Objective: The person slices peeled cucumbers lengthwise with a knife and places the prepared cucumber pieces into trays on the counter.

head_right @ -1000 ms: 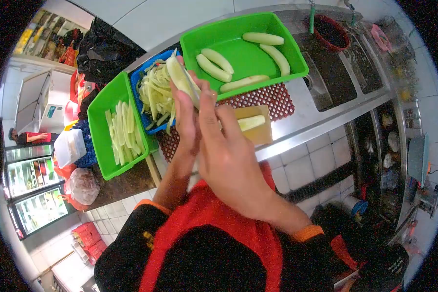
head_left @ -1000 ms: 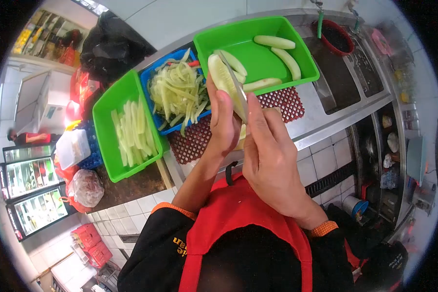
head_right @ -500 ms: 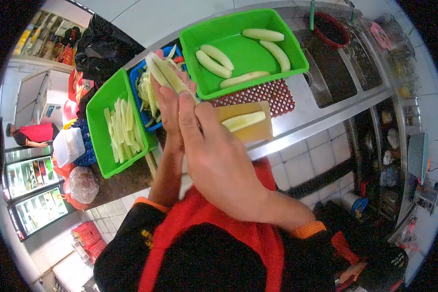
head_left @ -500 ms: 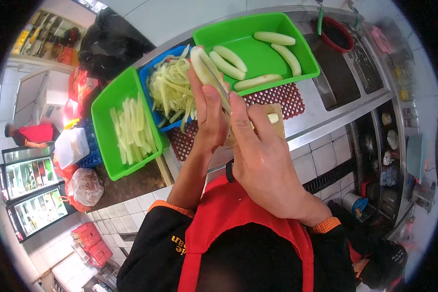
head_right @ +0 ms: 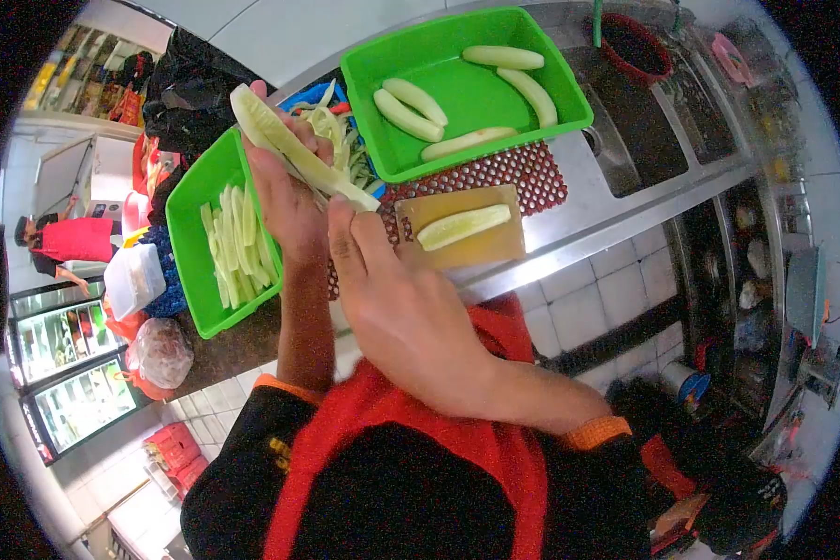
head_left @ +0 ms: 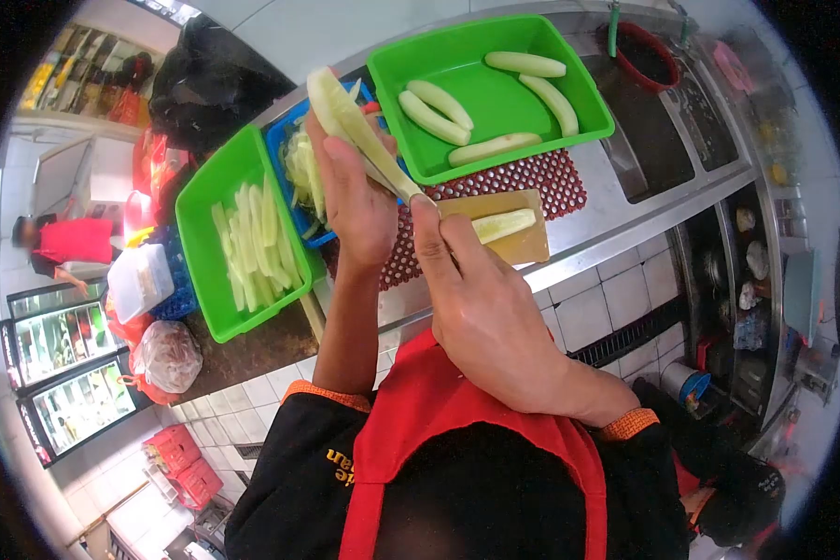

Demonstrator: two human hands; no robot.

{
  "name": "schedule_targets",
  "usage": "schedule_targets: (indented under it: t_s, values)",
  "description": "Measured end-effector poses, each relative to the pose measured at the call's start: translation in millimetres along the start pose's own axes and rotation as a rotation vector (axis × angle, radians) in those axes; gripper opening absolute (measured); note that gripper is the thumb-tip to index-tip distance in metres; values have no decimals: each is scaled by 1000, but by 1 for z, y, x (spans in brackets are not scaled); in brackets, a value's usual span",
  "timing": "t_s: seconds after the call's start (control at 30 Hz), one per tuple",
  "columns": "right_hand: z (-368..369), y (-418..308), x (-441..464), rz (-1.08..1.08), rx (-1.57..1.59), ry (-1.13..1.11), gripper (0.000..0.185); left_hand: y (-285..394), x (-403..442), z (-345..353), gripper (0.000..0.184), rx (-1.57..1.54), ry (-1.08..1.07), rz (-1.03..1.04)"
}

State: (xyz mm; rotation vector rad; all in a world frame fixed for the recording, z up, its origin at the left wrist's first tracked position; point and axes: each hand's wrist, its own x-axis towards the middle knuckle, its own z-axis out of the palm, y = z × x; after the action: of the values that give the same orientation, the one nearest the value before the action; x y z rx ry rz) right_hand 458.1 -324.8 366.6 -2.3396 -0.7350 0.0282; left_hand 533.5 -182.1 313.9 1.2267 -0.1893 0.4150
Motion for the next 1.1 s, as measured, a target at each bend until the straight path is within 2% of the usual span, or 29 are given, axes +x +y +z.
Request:
schedule_targets:
  t_s: [0.07,0.13,0.23,0.37,0.57,0.67,0.73,0.83,1.1]
  values:
    - [2,0,-1,-1,-11,4,70,1,3,0,62,-20,-27,14]
    - [6,1,-2,11,-83,-34,66,3,7,3,61,-76,85,36]
    - [12,4,-5,3,-141,-20,64,6,12,-3,60,-95,88,52]
    - [14,4,-7,-12,-188,-7,66,8,15,-6,60,-186,47,38]
    - [26,11,-15,-38,-254,-8,70,17,21,-18,59,-313,157,-1]
    - [33,17,-17,-71,-260,9,71,21,22,-23,55,-393,180,-30]
    - [45,24,-18,-108,-193,99,70,21,22,-27,50,-587,279,-117]
    - [54,30,-16,-138,-210,187,68,18,22,-35,47,-729,321,-207]
    - [37,32,-16,-126,-295,167,68,16,22,-43,47,-756,250,-232]
